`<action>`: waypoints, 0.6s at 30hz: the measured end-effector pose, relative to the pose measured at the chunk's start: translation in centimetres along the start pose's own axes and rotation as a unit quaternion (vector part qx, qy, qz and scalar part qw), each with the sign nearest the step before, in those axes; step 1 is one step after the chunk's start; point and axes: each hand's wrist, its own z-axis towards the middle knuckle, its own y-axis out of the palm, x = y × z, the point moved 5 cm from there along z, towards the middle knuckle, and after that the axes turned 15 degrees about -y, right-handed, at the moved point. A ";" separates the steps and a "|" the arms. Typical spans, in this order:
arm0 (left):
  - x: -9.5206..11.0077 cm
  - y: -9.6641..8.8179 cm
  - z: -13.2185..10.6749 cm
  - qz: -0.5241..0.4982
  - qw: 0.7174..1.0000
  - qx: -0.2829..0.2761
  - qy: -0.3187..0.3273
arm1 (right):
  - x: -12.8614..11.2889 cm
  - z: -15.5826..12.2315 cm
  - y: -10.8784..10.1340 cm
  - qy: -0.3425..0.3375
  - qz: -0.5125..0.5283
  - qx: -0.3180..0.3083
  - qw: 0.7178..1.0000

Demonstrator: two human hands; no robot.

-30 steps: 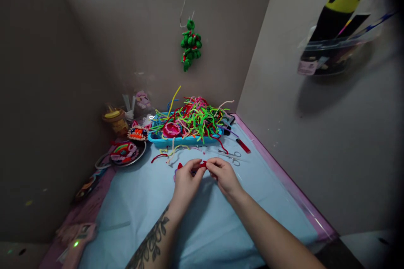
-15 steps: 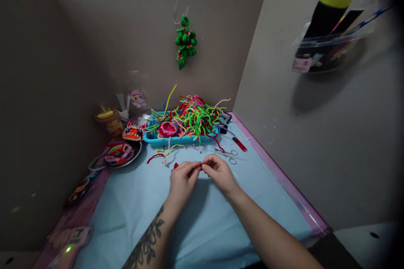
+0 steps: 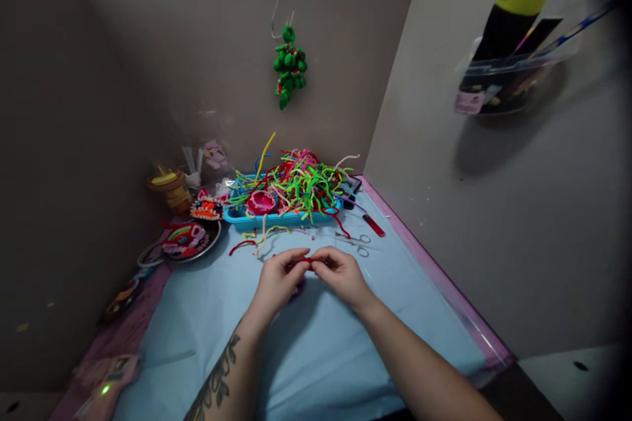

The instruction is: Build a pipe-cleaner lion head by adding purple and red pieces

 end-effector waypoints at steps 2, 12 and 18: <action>-0.2 0.1 0.1 -0.024 0.999 -0.016 -0.015 | 0.0 -0.1 0.0 0.000 -0.001 0.003 1.000; -0.3 0.0 0.0 -0.047 0.998 -0.028 -0.016 | -0.6 -0.1 -0.2 -0.056 -0.097 -0.019 0.993; -0.1 0.1 0.0 -0.043 0.999 -0.026 -0.015 | -1.5 0.0 -0.2 -0.100 -0.140 -0.049 0.984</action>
